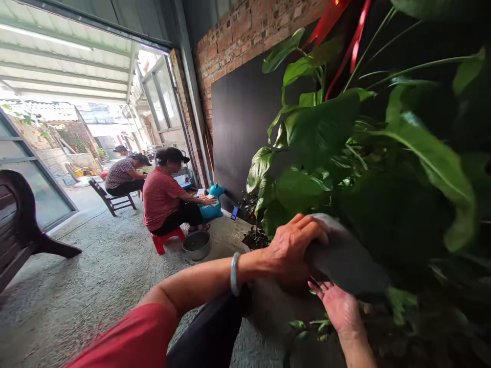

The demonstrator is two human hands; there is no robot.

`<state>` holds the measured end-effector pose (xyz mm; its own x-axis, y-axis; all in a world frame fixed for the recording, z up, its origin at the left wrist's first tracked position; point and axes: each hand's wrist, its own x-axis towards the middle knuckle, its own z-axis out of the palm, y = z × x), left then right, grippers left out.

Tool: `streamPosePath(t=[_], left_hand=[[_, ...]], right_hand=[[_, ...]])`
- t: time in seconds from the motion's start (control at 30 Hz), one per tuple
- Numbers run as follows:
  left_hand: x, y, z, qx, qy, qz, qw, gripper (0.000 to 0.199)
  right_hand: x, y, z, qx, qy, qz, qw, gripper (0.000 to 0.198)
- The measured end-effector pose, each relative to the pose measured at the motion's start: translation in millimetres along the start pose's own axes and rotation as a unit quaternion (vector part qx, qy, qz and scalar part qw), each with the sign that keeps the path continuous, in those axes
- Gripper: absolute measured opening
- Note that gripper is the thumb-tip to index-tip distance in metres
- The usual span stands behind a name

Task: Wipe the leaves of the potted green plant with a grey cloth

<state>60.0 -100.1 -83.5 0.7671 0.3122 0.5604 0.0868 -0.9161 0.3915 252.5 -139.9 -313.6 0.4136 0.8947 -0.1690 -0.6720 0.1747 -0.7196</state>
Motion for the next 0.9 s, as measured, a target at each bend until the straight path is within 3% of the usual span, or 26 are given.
streamPosePath(t=[0.07, 0.17, 0.23, 0.3, 0.4, 0.47, 0.53, 0.63, 0.8, 0.9], left_hand=[[-19, -14, 18, -0.023, -0.039, -0.09, 0.995, 0.032], [-63, -29, 31, -0.146, -0.101, -0.211, 0.961, 0.038], [-88, -33, 25, -0.208, -0.064, -0.267, 0.939, 0.044], [-102, -32, 13, -0.258, 0.039, -0.333, 0.906, 0.046], [-105, -25, 7, -0.404, 0.178, -0.419, 0.794, 0.052], [-102, -19, 14, -0.513, 0.196, -0.439, 0.711, 0.06], [-101, -12, 24, -0.57, 0.185, -0.443, 0.667, 0.067], [-103, -1, 30, -0.581, 0.17, -0.431, 0.669, 0.072], [-111, 10, 14, -0.56, 0.092, -0.376, 0.733, 0.066], [-115, 16, 11, -0.511, 0.089, -0.376, 0.768, 0.058]], right_hand=[[-8, 2, 13, -0.013, -0.001, 0.036, 0.999, 0.044], [-25, 4, 25, -0.051, -0.009, 0.068, 0.996, 0.056], [-42, 4, 25, -0.073, 0.016, 0.052, 0.996, 0.062], [-62, 3, 21, -0.092, 0.058, 0.021, 0.994, 0.065], [-96, 3, 14, -0.112, 0.119, -0.043, 0.986, 0.061], [-119, 2, 13, -0.146, 0.144, -0.092, 0.974, 0.057], [-139, -1, 17, -0.187, 0.147, -0.111, 0.965, 0.06], [-165, -10, 30, -0.218, 0.135, -0.119, 0.959, 0.072], [-199, -40, 57, -0.244, 0.209, -0.141, 0.936, 0.082], [-216, -48, 73, -0.294, 0.181, -0.147, 0.927, 0.078]])
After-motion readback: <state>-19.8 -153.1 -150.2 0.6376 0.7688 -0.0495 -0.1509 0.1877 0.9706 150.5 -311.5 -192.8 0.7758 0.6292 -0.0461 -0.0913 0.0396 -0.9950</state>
